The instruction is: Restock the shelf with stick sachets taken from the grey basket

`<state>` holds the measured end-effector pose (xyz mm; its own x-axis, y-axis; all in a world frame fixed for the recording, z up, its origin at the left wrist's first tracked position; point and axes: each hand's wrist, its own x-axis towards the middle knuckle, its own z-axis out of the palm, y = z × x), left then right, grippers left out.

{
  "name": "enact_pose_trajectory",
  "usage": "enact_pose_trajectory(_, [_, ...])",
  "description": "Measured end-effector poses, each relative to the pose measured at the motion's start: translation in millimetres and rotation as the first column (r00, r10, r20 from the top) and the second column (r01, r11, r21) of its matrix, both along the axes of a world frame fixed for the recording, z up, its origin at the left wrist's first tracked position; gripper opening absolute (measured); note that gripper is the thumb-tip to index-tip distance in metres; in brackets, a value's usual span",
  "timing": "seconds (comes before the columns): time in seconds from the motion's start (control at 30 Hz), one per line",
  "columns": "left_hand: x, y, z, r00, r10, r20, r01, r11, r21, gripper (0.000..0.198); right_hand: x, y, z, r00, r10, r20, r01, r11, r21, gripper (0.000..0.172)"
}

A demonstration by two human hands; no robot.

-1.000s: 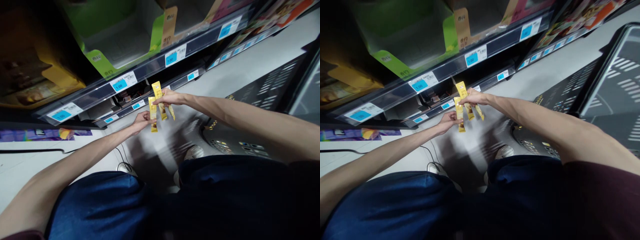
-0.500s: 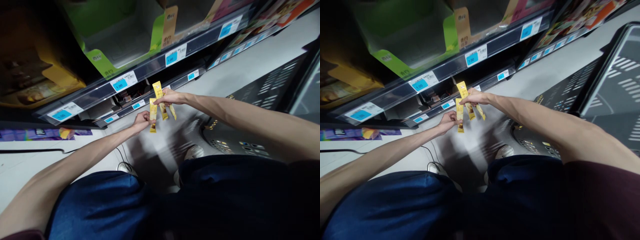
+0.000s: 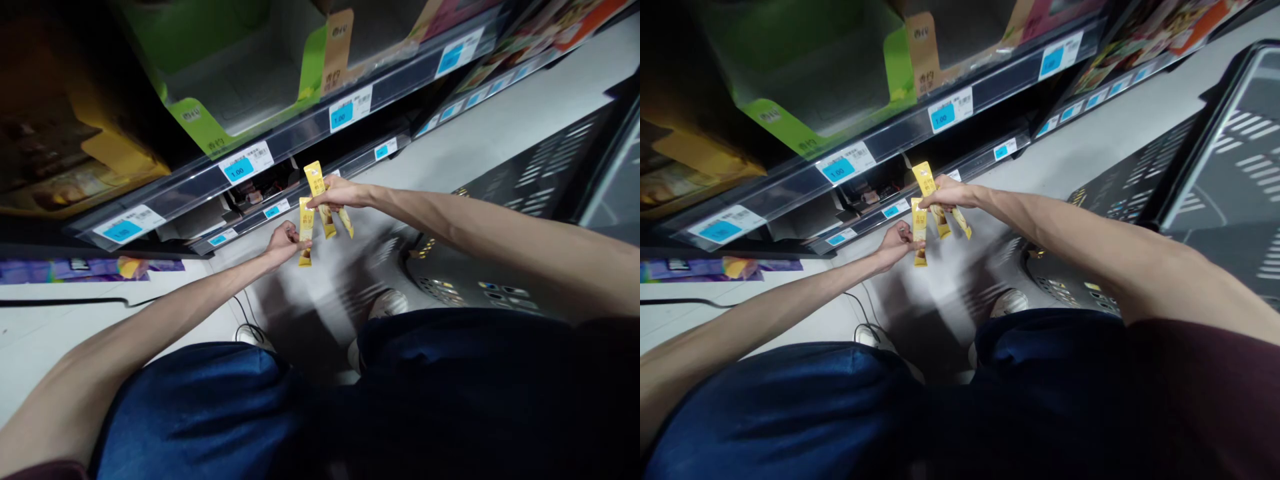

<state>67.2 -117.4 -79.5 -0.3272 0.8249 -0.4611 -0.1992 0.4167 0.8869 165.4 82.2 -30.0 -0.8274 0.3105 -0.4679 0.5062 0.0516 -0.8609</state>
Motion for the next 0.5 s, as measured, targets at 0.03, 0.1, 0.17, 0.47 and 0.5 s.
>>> enact_pose_trajectory(0.03, [0.4, 0.5, 0.2, 1.0, 0.001, 0.007, -0.001, 1.0, 0.01, 0.058, -0.5, 0.1, -0.4, 1.0, -0.009, 0.009, 0.009, 1.0, 0.018, 0.025])
enact_pose_trajectory(0.1, [1.2, 1.7, 0.7, 1.0, -0.012, 0.006, 0.012, 0.999, 0.036, 0.055, -1.5, 0.3, -1.3, 0.999, -0.035, 0.019, 0.034, 0.998, 0.054, 0.025])
enact_pose_trajectory(0.17, [1.4, 2.8, 1.5, 1.0, -0.026, -0.01, 0.027, 0.999, 0.046, 0.051, -2.4, 0.3, -2.2, 0.998, -0.061, 0.018, 0.059, 0.995, 0.084, 0.023])
enact_pose_trajectory(0.47, [-3.0, 1.1, 0.2, 0.983, 0.004, -0.182, -0.009, 1.0, -0.027, 0.049, -3.1, -0.2, -2.5, 0.994, -0.11, 0.025, 0.105, 0.982, 0.156, 0.019])
enact_pose_trajectory(0.5, [-3.3, 0.8, -0.9, 0.983, 0.014, -0.184, -0.022, 0.999, -0.044, 0.046, -3.4, -0.2, -3.3, 0.994, -0.109, 0.026, 0.104, 0.983, 0.154, 0.019])
